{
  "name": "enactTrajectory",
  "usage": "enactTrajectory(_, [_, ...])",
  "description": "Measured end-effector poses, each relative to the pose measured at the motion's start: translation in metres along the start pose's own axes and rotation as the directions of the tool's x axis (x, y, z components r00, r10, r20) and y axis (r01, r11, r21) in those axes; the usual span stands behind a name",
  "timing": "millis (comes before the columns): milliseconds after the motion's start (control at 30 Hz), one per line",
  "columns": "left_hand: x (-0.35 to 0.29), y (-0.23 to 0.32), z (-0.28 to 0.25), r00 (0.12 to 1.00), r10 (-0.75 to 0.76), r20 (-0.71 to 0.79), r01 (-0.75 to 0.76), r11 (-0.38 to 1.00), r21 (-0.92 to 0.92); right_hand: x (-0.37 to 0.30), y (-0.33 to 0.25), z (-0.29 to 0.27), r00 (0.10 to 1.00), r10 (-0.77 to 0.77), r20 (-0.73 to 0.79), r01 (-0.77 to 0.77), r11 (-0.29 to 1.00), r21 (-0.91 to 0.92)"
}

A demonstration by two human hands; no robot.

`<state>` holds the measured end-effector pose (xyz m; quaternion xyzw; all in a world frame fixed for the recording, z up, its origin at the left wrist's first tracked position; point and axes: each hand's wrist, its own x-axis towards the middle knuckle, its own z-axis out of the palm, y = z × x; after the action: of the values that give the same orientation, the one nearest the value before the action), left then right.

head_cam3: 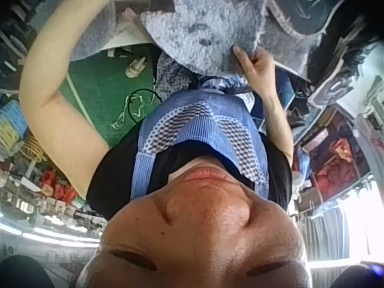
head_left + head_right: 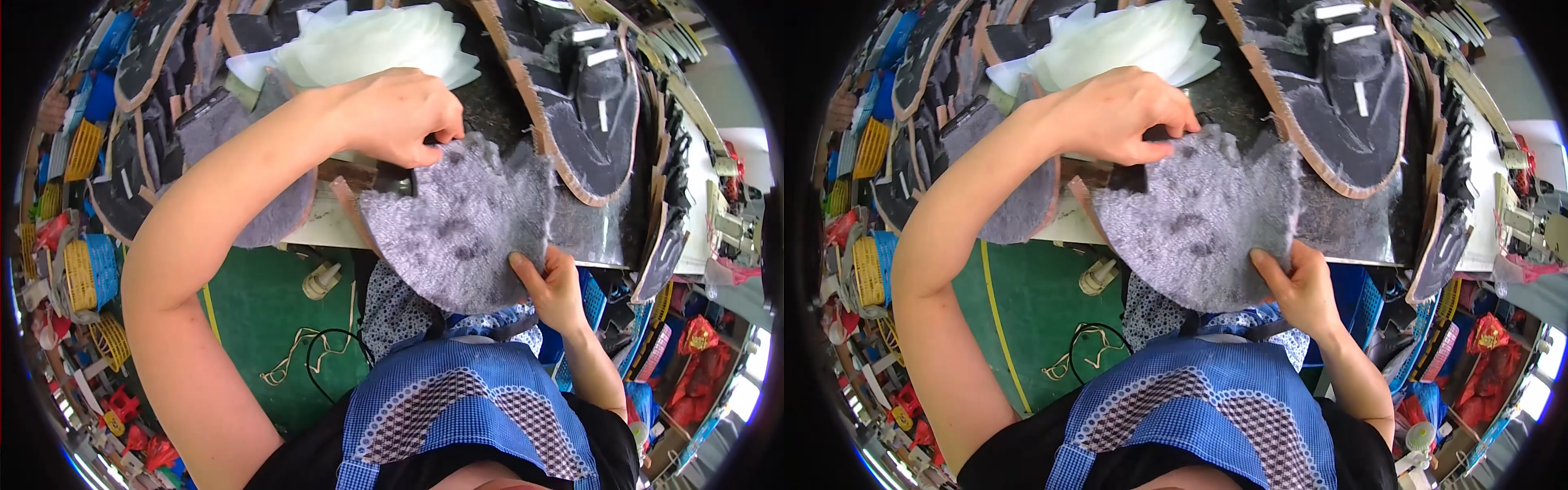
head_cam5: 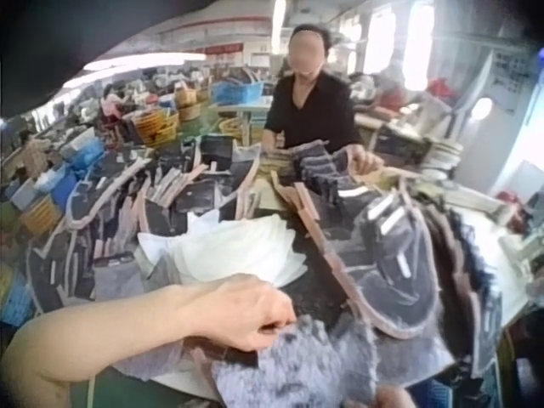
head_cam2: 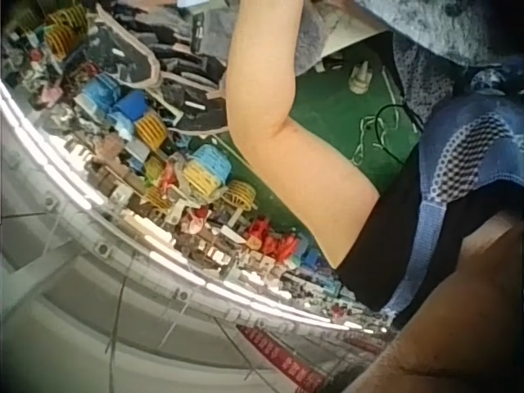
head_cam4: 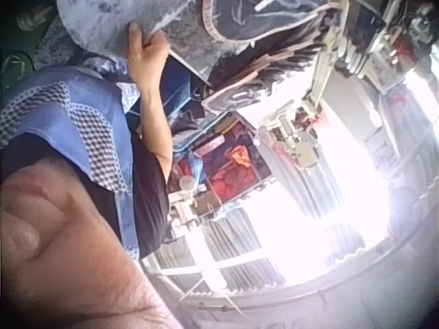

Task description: Applying internal reinforcement pieces and lining materials to shoe upper components in a factory production line.

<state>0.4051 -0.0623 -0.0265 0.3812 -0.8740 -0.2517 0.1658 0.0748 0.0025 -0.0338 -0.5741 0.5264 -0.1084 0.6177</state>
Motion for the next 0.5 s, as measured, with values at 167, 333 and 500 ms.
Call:
enactTrajectory(167, [-0.021, 0.023, 0.016, 1.000, 0.006, -0.014, -0.002, 0.965, 0.263, 0.004, -0.007, 0.001, 0.925, -0.351, -0.145, 0.249, 0.849, -0.467])
enactTrajectory(333, [-0.030, 0.066, 0.070, 0.993, 0.079, -0.094, -0.020, 0.860, 0.509, 0.018, -0.004, -0.014, 0.872, -0.485, -0.062, 0.221, 0.504, -0.835])
enactTrajectory(500, [-0.043, 0.141, 0.105, 1.000, 0.007, 0.017, -0.010, 0.985, 0.175, 0.033, -0.026, -0.026, 0.915, -0.403, 0.004, 0.131, 0.289, -0.948])
